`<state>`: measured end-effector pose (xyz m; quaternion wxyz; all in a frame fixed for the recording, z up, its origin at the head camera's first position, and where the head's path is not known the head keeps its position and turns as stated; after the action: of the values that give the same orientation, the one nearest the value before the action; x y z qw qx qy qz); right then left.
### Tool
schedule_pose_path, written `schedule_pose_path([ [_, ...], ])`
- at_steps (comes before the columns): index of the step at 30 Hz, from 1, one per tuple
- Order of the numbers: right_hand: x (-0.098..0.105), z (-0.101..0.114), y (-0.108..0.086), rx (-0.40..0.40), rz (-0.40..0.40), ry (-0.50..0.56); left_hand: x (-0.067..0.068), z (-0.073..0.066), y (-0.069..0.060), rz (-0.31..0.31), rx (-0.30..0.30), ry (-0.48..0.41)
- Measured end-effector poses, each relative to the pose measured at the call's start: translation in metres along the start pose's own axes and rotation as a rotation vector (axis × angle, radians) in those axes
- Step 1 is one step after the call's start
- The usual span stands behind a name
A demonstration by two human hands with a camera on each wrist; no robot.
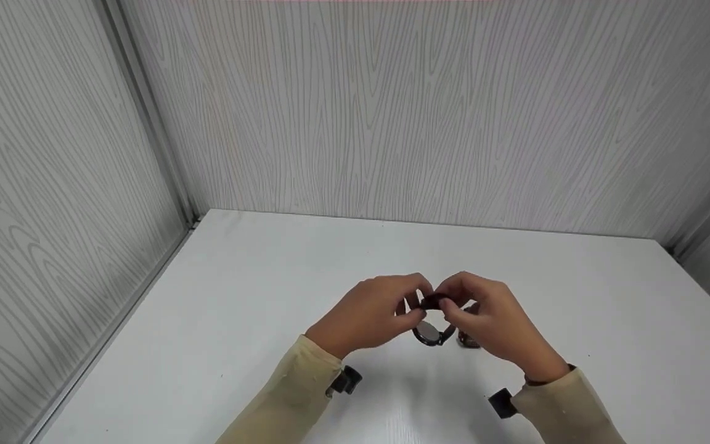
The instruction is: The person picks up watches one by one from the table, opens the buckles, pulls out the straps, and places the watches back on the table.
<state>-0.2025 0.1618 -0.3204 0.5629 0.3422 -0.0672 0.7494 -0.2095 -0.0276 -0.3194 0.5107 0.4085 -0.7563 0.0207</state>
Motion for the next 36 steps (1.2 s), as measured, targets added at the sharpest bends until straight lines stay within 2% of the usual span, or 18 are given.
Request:
schedule_pose_path([
  [4, 0.0011, 0.0006, 0.0007, 0.010, -0.005, -0.019, 0.0003, 0.0003, 0.0006, -0.019, 0.014, 0.001],
  [13, -0.0013, 0.0034, 0.0017, 0.045, 0.045, -0.034, -0.0025, 0.0021, 0.0006, 0.011, 0.072, -0.051],
  [20, -0.0030, 0.0019, 0.0014, 0.051, 0.063, -0.034, 0.0004, 0.0003, 0.0002, -0.033, 0.043, -0.042],
  [28, -0.0025, 0.0004, 0.0019, 0.027, 0.052, -0.045, 0.0002, 0.0010, 0.0016, -0.058, 0.043, -0.057],
  [36, -0.0010, 0.0001, 0.0016, 0.024, 0.031, -0.069, -0.0006, 0.0020, 0.0023, -0.056, 0.056, -0.059],
])
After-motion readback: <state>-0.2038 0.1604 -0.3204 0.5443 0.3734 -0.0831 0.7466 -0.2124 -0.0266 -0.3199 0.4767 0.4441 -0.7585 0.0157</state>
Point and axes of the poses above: each hand's wrist, its own y-axis towards the middle knuckle, its own x-axis out of the back of the hand, z = x × y, the point moved 4 cm from there along y, towards the middle knuckle, and after that the axes turned 7 degrees about -x, right-handed, at the moved point
